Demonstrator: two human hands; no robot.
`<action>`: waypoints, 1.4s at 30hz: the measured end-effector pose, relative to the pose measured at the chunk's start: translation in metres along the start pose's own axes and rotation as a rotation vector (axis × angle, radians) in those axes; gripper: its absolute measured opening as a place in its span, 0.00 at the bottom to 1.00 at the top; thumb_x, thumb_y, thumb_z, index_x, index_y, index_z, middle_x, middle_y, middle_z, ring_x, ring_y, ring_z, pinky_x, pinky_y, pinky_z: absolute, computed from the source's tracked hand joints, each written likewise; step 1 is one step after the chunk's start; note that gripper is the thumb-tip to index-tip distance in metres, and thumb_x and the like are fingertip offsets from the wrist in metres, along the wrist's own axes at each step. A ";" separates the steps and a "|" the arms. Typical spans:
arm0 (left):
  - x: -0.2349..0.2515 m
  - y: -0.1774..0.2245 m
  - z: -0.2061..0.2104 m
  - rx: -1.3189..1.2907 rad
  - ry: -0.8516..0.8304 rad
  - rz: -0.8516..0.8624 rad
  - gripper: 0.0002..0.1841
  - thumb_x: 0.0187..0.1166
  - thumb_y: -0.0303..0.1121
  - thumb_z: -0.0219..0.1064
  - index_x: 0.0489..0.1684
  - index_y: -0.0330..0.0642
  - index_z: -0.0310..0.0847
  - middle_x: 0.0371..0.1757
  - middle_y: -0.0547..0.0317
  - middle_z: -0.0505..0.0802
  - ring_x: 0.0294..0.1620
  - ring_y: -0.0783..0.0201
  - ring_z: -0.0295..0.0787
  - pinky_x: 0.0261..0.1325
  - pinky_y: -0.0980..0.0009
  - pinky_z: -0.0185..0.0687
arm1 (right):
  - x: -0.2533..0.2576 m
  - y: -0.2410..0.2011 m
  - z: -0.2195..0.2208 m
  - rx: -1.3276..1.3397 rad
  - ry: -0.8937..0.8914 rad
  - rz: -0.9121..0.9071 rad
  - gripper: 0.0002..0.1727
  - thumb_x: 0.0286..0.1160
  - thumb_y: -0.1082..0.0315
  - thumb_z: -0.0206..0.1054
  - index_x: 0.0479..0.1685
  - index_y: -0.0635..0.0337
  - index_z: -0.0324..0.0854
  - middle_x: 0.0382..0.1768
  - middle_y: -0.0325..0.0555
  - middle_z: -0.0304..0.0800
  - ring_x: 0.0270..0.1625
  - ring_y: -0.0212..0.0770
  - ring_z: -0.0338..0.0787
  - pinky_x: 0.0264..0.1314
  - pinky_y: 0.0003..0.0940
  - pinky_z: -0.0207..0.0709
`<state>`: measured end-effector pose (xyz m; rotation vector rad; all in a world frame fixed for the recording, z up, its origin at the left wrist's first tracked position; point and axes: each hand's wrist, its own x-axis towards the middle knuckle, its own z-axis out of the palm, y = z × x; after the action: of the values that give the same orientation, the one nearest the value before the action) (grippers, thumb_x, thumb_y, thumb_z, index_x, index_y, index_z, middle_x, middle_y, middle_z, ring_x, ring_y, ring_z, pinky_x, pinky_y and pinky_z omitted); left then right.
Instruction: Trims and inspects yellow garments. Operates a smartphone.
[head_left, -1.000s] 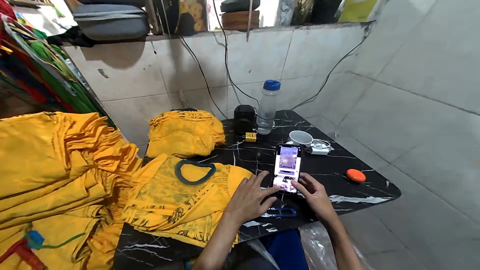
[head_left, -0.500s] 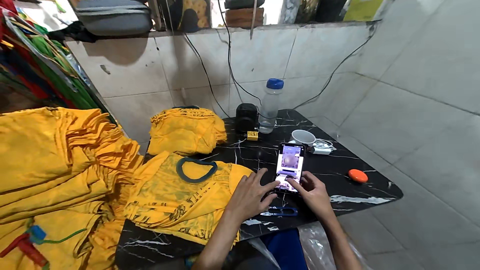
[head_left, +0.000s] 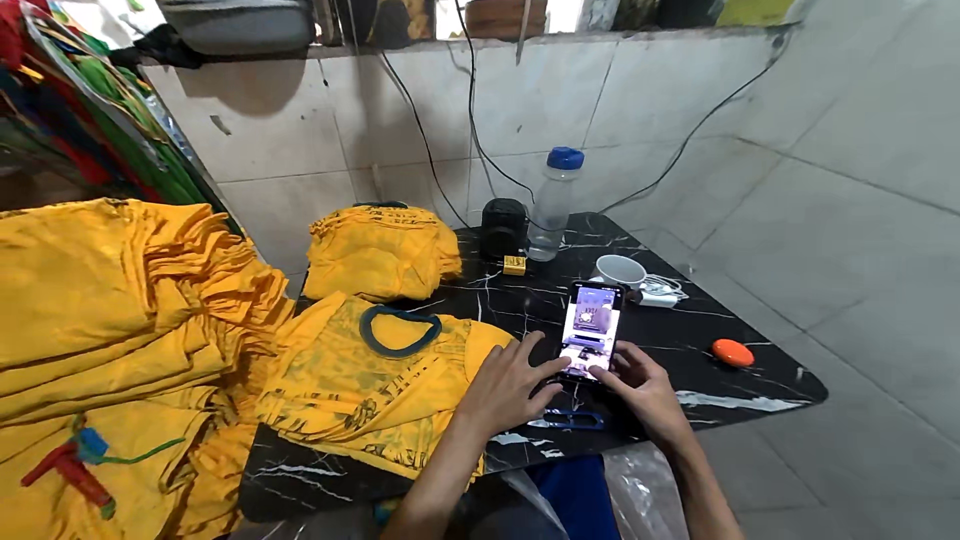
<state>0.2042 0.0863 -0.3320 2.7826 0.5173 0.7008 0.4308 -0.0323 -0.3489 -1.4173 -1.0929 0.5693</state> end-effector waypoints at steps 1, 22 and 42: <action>0.000 0.000 0.000 0.008 -0.007 -0.005 0.21 0.88 0.57 0.54 0.76 0.75 0.80 0.85 0.55 0.73 0.68 0.56 0.82 0.58 0.57 0.82 | 0.000 -0.001 0.000 -0.003 0.001 0.006 0.26 0.64 0.66 0.78 0.65 0.56 0.83 0.51 0.45 0.95 0.50 0.42 0.95 0.55 0.37 0.91; 0.003 0.003 -0.003 0.047 -0.111 -0.038 0.27 0.84 0.67 0.49 0.82 0.83 0.71 0.87 0.56 0.71 0.68 0.55 0.80 0.56 0.55 0.78 | 0.000 -0.002 0.001 0.001 0.062 0.008 0.14 0.79 0.69 0.68 0.60 0.60 0.85 0.47 0.43 0.95 0.45 0.36 0.93 0.51 0.31 0.88; 0.000 0.003 -0.002 0.020 -0.061 -0.048 0.26 0.85 0.66 0.50 0.80 0.80 0.75 0.86 0.58 0.73 0.67 0.57 0.81 0.56 0.57 0.80 | -0.002 0.001 -0.008 0.041 -0.013 0.027 0.23 0.66 0.68 0.74 0.64 0.60 0.85 0.53 0.48 0.94 0.52 0.42 0.94 0.56 0.35 0.90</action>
<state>0.2040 0.0843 -0.3293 2.7905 0.5803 0.6010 0.4370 -0.0374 -0.3491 -1.3963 -1.0684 0.6181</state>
